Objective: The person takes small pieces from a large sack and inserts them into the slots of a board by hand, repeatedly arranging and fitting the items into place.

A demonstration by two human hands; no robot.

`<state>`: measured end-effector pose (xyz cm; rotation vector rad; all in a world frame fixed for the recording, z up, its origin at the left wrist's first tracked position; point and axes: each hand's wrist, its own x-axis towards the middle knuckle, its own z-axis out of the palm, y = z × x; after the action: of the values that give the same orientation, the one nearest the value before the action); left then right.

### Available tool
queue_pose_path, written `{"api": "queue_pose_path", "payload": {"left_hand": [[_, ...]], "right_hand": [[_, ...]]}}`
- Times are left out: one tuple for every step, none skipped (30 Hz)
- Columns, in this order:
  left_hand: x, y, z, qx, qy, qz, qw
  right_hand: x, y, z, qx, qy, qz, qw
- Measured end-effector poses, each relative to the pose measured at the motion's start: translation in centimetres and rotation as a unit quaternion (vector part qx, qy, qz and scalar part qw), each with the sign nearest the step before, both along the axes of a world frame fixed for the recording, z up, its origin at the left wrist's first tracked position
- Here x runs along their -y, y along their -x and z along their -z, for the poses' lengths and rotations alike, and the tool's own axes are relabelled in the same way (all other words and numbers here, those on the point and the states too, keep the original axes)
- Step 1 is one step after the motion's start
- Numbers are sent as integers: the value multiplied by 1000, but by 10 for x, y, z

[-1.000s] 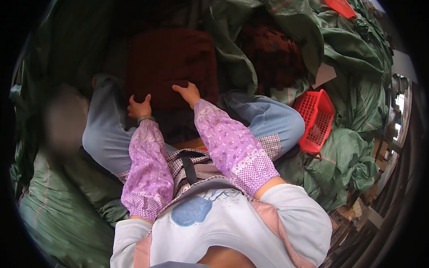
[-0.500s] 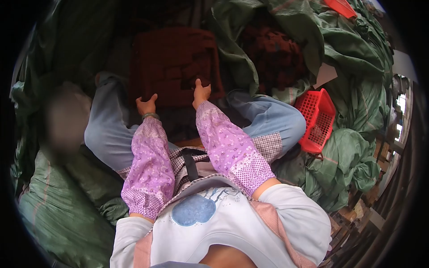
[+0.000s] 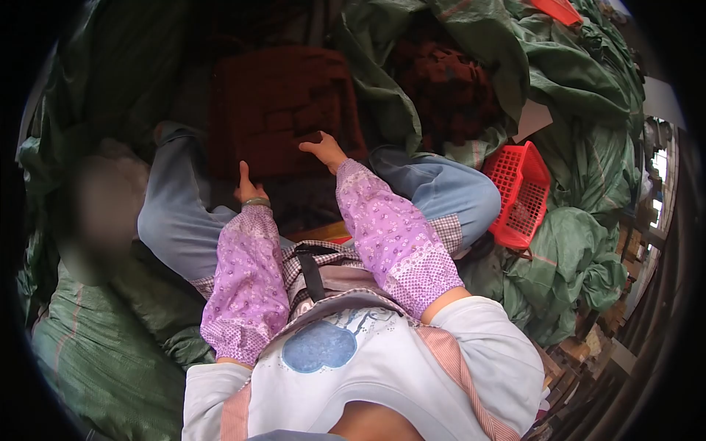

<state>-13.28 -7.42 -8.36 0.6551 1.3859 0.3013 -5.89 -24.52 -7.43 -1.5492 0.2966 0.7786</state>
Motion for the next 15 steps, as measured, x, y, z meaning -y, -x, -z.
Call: {"api": "queue_pose_path", "payload": {"left_hand": [[8,1,-10,61,54,-29,996],[13,4,-7,104,136,-9,985],[22,7,-1,106,186,19,977],[34,13,1,160,215,49,962],[43,17,4,215,242,78,943],[46,18,9,207,255,94,940],[49,19,14,199,268,110,936],[52,20,12,189,283,127,932],[52,19,11,166,285,121,936],[50,15,11,144,289,115,940],[49,11,9,122,291,110,942],[53,9,11,126,280,99,947],[52,8,12,140,314,80,935],[51,7,10,154,350,63,922],[50,6,10,166,385,46,907]], "right_hand": [[0,-3,-5,-22,-33,-17,999],[1,-5,-13,-44,-65,-34,996],[3,-5,-17,-68,-95,-49,992],[4,-3,-19,-55,-84,-75,992],[1,-2,-20,-40,-75,-102,991],[-1,-1,-21,-26,-65,-130,989],[-3,1,-23,-16,-56,-122,991],[-4,3,-26,-6,-47,-114,992],[-4,6,-28,3,-37,-105,994],[-8,12,-29,76,49,-120,989],[-15,20,-40,125,139,-116,975],[-20,29,-36,155,149,-83,973],[-25,38,-32,186,158,-48,969],[-31,45,-33,211,178,-38,961],[-35,52,-37,235,199,-28,951]]}}
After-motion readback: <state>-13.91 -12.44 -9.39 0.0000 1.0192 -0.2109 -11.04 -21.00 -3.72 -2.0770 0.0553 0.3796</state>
